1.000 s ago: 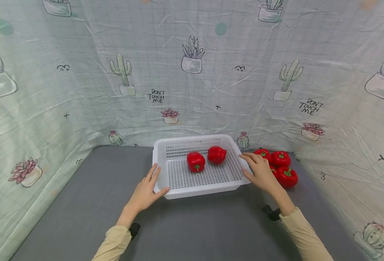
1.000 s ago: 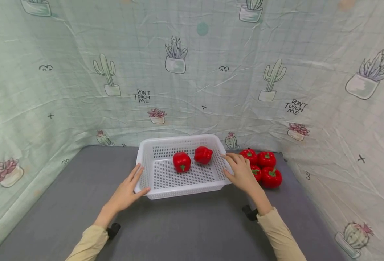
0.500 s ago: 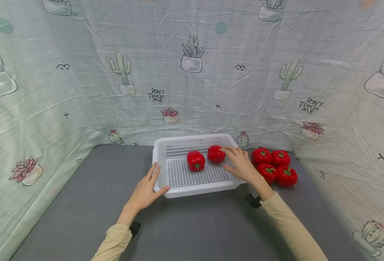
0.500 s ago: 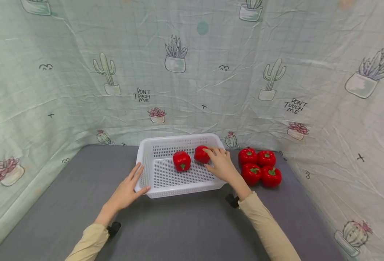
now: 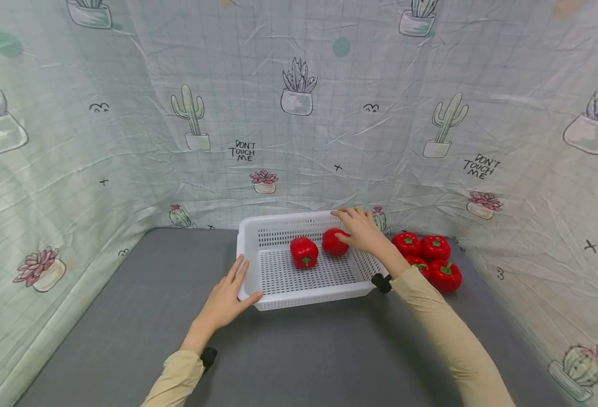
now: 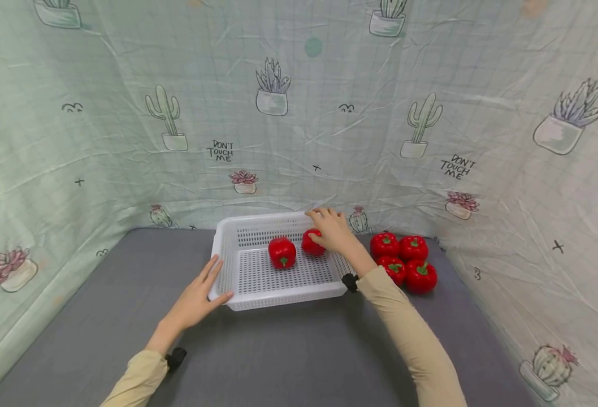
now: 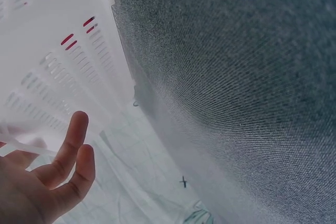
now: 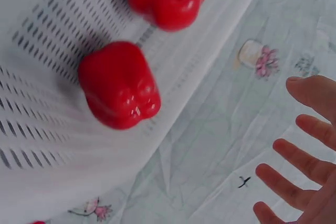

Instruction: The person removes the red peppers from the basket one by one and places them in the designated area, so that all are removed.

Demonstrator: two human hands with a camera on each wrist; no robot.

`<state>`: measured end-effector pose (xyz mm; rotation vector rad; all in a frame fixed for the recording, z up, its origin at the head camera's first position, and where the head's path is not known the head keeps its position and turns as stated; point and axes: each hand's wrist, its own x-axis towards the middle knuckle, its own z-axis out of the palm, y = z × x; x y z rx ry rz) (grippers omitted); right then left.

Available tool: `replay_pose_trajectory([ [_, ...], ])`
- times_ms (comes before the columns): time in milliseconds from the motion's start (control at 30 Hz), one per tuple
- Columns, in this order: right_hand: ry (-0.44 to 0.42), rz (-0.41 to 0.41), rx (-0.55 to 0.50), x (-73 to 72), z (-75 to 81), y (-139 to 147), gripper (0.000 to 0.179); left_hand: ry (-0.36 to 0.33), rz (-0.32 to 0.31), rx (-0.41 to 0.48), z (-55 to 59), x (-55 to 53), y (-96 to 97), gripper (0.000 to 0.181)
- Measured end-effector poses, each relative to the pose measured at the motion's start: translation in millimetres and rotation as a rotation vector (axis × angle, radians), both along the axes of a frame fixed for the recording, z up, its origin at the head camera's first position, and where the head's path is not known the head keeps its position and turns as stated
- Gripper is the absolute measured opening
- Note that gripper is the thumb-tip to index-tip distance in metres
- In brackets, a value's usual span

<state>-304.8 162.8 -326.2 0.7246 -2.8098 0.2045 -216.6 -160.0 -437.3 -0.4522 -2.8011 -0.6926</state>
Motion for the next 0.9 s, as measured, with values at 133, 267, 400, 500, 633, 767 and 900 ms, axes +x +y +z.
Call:
replay_pose_trajectory([
  [133,0.041,-0.014,0.027,-19.3,-0.1,-2,0.050,-0.001,0.001,-0.004,-0.1,0.1,0.0,0.082],
  [267,0.094,-0.025,0.053,-35.6,-4.6,-4,0.049,-0.002,0.000,-0.004,0.5,0.5,0.0,0.082],
  [400,0.135,-0.003,0.067,-48.4,-11.2,-9,0.046,0.005,-0.002,-0.004,0.7,0.6,0.4,0.081],
  [500,0.175,0.016,0.075,-58.2,-18.4,-12,0.043,0.009,-0.002,-0.005,0.5,-0.1,0.5,0.081],
  [633,0.195,0.000,0.135,-68.8,-30.6,-14,0.039,0.004,0.000,-0.006,0.4,-0.5,1.2,0.081],
  [767,0.176,-0.003,0.210,-74.3,-41.9,-13,0.038,-0.001,0.006,-0.007,0.3,-0.3,1.4,0.082],
  [900,0.142,0.006,0.260,-77.4,-51.3,-13,0.039,0.005,0.006,-0.005,0.5,0.0,0.8,0.081],
])
